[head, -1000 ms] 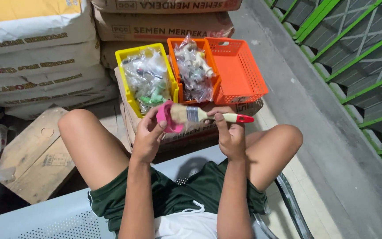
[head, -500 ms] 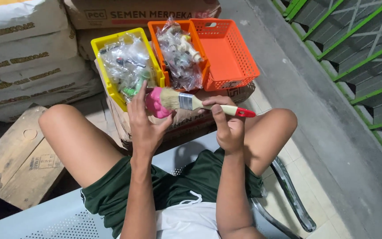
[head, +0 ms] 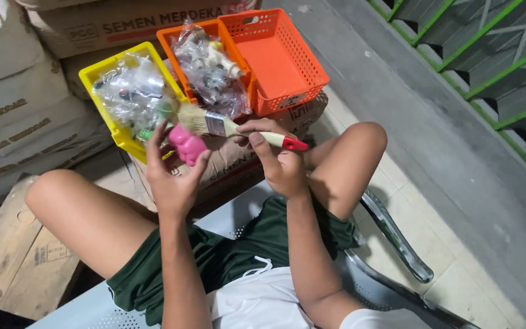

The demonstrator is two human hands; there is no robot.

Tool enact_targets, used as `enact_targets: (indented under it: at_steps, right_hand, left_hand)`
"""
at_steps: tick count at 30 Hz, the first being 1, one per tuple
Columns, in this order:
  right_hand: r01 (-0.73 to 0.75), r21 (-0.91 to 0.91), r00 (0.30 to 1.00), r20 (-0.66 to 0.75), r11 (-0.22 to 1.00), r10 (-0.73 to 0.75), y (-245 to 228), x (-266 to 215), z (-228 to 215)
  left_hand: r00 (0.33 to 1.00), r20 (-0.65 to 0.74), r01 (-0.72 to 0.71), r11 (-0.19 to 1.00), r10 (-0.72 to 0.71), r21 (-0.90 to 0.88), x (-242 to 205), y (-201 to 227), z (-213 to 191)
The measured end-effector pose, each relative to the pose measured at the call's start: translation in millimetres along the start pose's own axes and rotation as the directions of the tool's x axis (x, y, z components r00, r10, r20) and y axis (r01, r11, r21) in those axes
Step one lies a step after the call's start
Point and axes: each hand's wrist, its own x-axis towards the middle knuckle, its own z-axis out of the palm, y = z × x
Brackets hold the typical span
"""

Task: Sorting small plastic components into baskets and cleaning a small container with a paintbrush in a warehouse setting.

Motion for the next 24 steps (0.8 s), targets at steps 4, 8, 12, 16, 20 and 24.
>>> enact_targets:
  at_steps: [4, 8, 12, 16, 20, 24]
  right_hand:
    - [-0.011, 0.04, 0.999, -0.052, 0.999, 0.013, 4.1, -3.1, 4.9]
    - [-0.014, 0.075, 0.998, -0.065, 0.997, 0.019, 9.2, -4.6, 2.4]
    - [-0.041, -0.005, 0.997, 0.07, 0.999, 0.041, 3.2, 0.6, 1.5]
    - [-0.007, -0.066, 0.99, 0.14, 0.998, 0.016, -0.6, 0.6, -2.0]
    - [0.008, -0.077, 0.992, 0.127, 0.997, 0.002, 1.7, -0.4, -4.2]
    - [0.025, -0.008, 0.995, 0.102, 1.0, -0.024, 5.0, -3.8, -0.7]
  left_hand:
    - [0.997, -0.008, 0.075, 0.973, -0.079, -0.219, -4.0, 6.9, -0.4]
    - [0.988, 0.027, 0.153, 0.914, -0.154, -0.375, -1.6, 18.4, -1.7]
    - [0.959, 0.159, 0.282, 0.8, -0.233, -0.529, -7.5, 10.0, 2.4]
    - [0.951, 0.126, 0.304, 0.77, -0.283, -0.561, -6.0, 8.2, 4.2]
    - [0.942, 0.165, 0.334, 0.753, -0.293, -0.567, -7.2, 8.9, 4.4]
    - [0.938, 0.153, 0.334, 0.692, -0.311, -0.639, -7.4, -1.3, 6.0]
